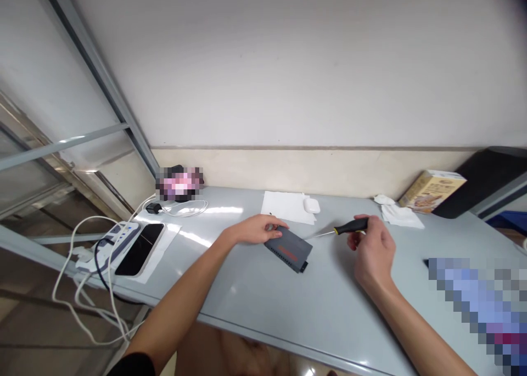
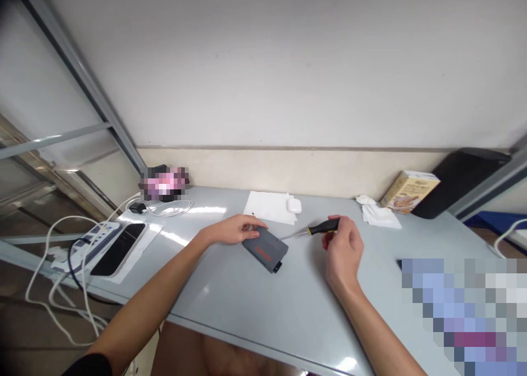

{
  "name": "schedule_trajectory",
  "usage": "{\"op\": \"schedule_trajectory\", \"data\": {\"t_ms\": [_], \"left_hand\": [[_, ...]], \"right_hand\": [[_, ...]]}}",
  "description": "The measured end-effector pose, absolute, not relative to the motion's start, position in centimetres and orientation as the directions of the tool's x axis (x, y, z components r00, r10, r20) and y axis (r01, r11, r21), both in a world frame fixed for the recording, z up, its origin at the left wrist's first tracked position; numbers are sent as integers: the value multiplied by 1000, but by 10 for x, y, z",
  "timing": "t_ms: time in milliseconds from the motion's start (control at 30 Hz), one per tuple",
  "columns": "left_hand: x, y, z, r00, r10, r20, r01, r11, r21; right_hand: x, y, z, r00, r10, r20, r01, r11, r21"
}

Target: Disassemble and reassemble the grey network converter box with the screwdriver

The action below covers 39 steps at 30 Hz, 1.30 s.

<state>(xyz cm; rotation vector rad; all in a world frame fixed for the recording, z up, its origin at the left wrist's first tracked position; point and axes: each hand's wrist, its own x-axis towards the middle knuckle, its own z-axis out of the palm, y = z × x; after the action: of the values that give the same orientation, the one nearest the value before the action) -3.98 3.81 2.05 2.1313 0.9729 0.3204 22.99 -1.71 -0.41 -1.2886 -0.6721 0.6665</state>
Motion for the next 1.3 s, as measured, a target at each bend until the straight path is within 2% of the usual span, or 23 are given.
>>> {"op": "schedule_trajectory", "data": {"t_ms": [200,400,567,700,1100,1300], "left_hand": [[-39,41,21,642,760,-103,531,-343,775],[-27,39,9,554,832,0,477,-318,819],[-21,33,4,558,828,55,511,-395,763],[-20,30,6,561,827,41,548,-409,730],[-23,33,11,624,781,20,483,-406,776],[-24,31,14,635,771,-36,490,-366,791]], "right_hand": [[229,-18,-4,640,766,66,-42,121,-992],[226,-19,-2,609,792,39,-30,72,-997],[226,-18,-4,592,805,42,-40,81,-996],[226,-17,-6,569,822,23,-66,74,-995],[227,-17,-9,535,845,7,-64,48,-997],[228,-16,-9,544,839,-6,-61,32,-998]]}}
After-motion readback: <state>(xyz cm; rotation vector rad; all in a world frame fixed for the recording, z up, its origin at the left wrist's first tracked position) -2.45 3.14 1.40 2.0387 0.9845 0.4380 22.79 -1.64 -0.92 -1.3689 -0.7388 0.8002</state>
